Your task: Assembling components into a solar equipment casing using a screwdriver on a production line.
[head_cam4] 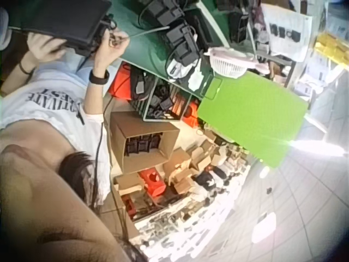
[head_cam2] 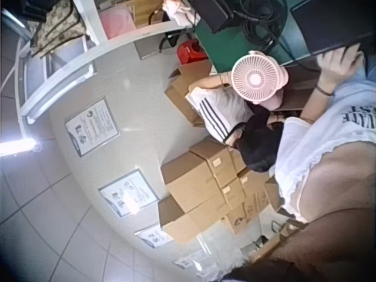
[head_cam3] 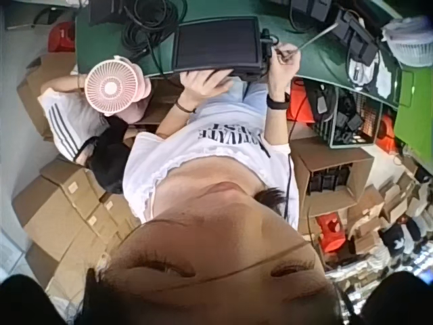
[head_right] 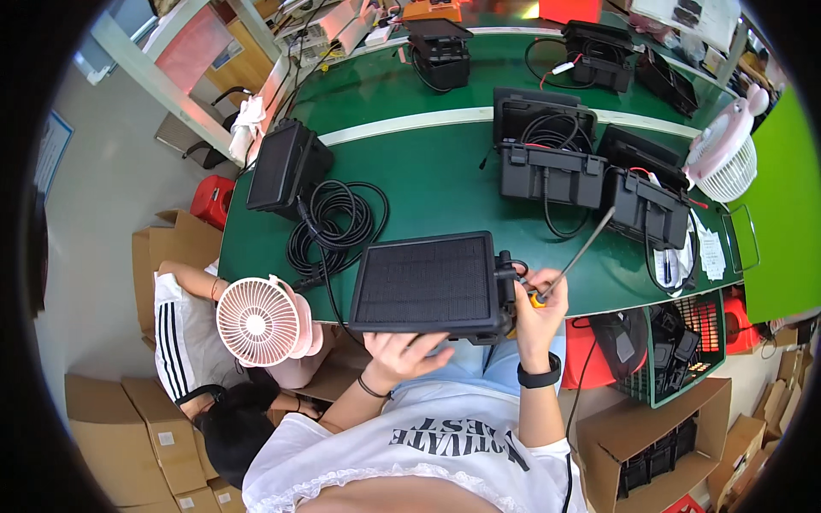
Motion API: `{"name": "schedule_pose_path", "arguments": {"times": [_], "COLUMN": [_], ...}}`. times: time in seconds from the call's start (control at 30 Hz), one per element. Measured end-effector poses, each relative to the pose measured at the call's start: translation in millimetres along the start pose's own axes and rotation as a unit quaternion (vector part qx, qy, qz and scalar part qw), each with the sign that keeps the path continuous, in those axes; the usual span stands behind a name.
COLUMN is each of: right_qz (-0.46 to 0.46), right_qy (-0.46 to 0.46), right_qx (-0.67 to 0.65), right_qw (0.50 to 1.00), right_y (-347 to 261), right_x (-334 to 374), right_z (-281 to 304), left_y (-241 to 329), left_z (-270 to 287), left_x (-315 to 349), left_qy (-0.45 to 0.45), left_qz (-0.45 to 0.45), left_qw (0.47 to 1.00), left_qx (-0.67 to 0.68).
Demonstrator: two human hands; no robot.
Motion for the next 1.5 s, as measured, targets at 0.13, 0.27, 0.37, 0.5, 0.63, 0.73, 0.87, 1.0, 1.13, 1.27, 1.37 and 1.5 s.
{"name": "schedule_pose_path", "arguments": {"times": [0.13, 0.27, 0.37, 0.5, 0.63, 0.73, 0.87, 1.0, 1.13, 1.27, 1.37, 1.5], "right_qz": [-0.089, -0.110, -0.067, -0.099, -0.103, -0.124, -0.114, -0.103, -0.098, -0.102, -0.108, -0.098], "right_qy": [-0.024, -0.029, -0.024, -0.043, -0.074, -0.109, -0.142, -0.146, -0.150, -0.150, -0.166, -0.186], "right_qx": [-0.091, -0.039, 0.004, -0.035, -0.045, 0.017, 0.055, 0.074, 0.069, 0.073, 0.092, 0.110], "right_qw": [0.992, 0.993, 0.997, 0.993, 0.991, 0.986, 0.982, 0.981, 0.981, 0.981, 0.976, 0.971], "right_y": [7.5, 8.3, 19.2, 35.7, 35.1, 32.8, 24.4, 22.6, 24.4, 24.7, 26.1, 26.8], "right_x": [-8.3, -16.1, -16.9, -19.3, -16.8, -12.6, -9.5, -9.4, -8.6, -9.3, -12.0, -13.2], "right_z": [6.2, -0.7, -6.7, 2.1, 9.1, 6.4, -0.3, 0.3, 0.1, 2.5, -0.4, -6.2], "left_y": [18.3, -1.4, -27.8, -66.6, -90.3, -106.3, -149.7, -180.7, -198.9, -139.2, -90.8, -95.2], "left_z": [0.6, -12.8, -31.6, -61.0, -98.6, -103.9, -99.0, -83.9, -74.0, -87.3, -113.2, -166.6], "left_x": [5.2, 7.0, -15.8, -55.6, -81.5, -102.7, -118.5, -133.5, -143.1, -149.6, -127.5, -91.7], "left_qy": [-0.062, -0.101, -0.111, -0.070, -0.040, -0.030, 0.021, 0.022, 0.010, -0.036, -0.088, -0.172], "left_qz": [-0.047, -0.050, 0.008, 0.052, 0.099, 0.117, 0.161, 0.205, 0.218, 0.056, 0.013, 0.143], "left_qw": [0.991, 0.980, 0.968, 0.935, 0.928, 0.936, 0.947, 0.942, 0.946, 0.975, 0.994, 0.951], "left_qx": [-0.111, -0.164, -0.227, -0.344, -0.357, -0.332, -0.279, -0.266, -0.239, -0.212, 0.056, 0.213]}}
Point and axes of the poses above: each hand's wrist, its own x-axis away from the middle knuckle, its own z-axis out of the back of the hand, y = z × x, the point moved 4 cm from there along -x, towards the middle knuckle
